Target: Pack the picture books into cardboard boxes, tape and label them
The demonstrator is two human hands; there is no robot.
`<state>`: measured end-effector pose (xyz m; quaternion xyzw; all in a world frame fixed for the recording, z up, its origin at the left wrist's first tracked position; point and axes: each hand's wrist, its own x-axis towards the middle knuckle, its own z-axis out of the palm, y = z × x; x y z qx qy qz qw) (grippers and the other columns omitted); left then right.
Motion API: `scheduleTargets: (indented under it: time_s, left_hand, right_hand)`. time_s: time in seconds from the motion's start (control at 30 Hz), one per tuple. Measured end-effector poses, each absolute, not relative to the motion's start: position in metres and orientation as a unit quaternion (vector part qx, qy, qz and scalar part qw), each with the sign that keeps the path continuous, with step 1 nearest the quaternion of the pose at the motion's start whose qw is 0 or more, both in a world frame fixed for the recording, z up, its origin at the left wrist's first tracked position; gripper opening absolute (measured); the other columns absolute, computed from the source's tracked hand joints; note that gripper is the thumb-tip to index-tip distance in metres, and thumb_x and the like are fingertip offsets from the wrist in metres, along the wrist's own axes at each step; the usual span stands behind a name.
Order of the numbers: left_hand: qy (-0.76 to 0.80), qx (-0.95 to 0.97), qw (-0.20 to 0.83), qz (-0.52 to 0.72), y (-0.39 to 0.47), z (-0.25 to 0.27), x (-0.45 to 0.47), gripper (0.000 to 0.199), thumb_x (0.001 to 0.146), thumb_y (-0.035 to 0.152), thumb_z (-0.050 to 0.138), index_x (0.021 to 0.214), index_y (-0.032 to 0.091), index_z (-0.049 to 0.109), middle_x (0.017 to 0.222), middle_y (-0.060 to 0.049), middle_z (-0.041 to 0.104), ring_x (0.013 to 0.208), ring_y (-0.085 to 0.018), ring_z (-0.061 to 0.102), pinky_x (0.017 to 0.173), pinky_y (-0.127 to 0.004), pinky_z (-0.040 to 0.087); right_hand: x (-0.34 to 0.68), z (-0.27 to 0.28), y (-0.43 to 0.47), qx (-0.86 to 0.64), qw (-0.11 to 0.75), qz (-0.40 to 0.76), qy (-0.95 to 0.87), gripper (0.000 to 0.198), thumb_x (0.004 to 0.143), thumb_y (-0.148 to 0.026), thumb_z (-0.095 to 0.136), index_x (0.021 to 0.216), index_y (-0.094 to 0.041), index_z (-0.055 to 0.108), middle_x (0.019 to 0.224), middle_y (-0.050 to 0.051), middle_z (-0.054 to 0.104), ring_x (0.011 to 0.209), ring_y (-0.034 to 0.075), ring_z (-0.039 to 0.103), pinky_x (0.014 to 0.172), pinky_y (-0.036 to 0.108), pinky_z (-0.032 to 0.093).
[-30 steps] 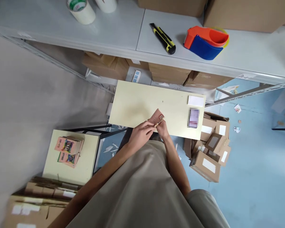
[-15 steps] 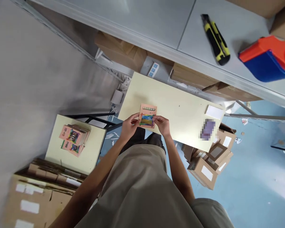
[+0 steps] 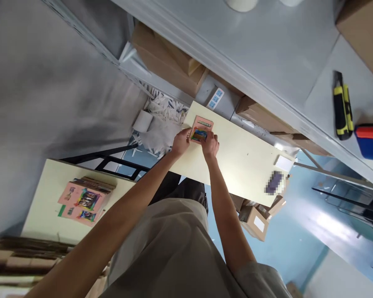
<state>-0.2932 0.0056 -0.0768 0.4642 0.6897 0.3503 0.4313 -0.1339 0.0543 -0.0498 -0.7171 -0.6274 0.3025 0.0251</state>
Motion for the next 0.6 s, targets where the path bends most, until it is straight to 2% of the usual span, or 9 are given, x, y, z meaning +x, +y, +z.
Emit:
scheduleTargets:
  time_s: [0.13,0.33,0.47,0.6]
  left_hand:
    - [0.703,0.431,0.432,0.365,-0.031,-0.093,-0.328,0.05,0.092,0.001,0.054,0.137,0.014,0.073,0.14,-0.02,0.072,0.124,-0.035,0.069,0.114,-0.047,0.051]
    - [0.804,0.21,0.456,0.317,-0.111,-0.142,-0.381,0.032,0.095,0.013,0.061,0.123,0.016,0.075,0.128,-0.019,0.077,0.112,-0.033,0.073,0.111,-0.049,0.053]
    - [0.821,0.112,0.481,0.285,-0.138,-0.186,-0.399,0.024,0.09,0.015,0.068,0.113,0.016,0.077,0.115,-0.019,0.08,0.112,-0.035,0.075,0.11,-0.051,0.054]
    - [0.802,0.066,0.498,0.323,-0.147,-0.224,-0.413,0.021,0.091,0.019,0.071,0.11,0.014,0.078,0.105,-0.019,0.081,0.11,-0.034,0.075,0.108,-0.051,0.054]
  right_hand:
    - [-0.146,-0.05,0.038,-0.738,0.03,0.231,-0.633,0.021,0.089,-0.037,0.074,0.102,-0.022,0.067,0.127,0.017,0.063,0.117,0.036,0.067,0.11,0.058,0.051]
    - [-0.214,-0.047,0.007,-0.614,0.036,0.314,-0.723,0.019,0.101,-0.041,0.067,0.108,-0.024,0.07,0.121,0.016,0.067,0.117,0.035,0.065,0.11,0.055,0.051]
    - [-0.288,-0.082,0.015,-0.538,-0.036,0.312,-0.782,0.021,0.106,-0.037,0.061,0.116,-0.023,0.072,0.125,0.016,0.069,0.121,0.034,0.064,0.112,0.052,0.049]
    - [-0.34,-0.153,0.039,-0.489,-0.168,0.3,-0.802,0.025,0.105,-0.03,0.064,0.124,-0.018,0.073,0.127,0.018,0.071,0.121,0.034,0.065,0.111,0.05,0.049]
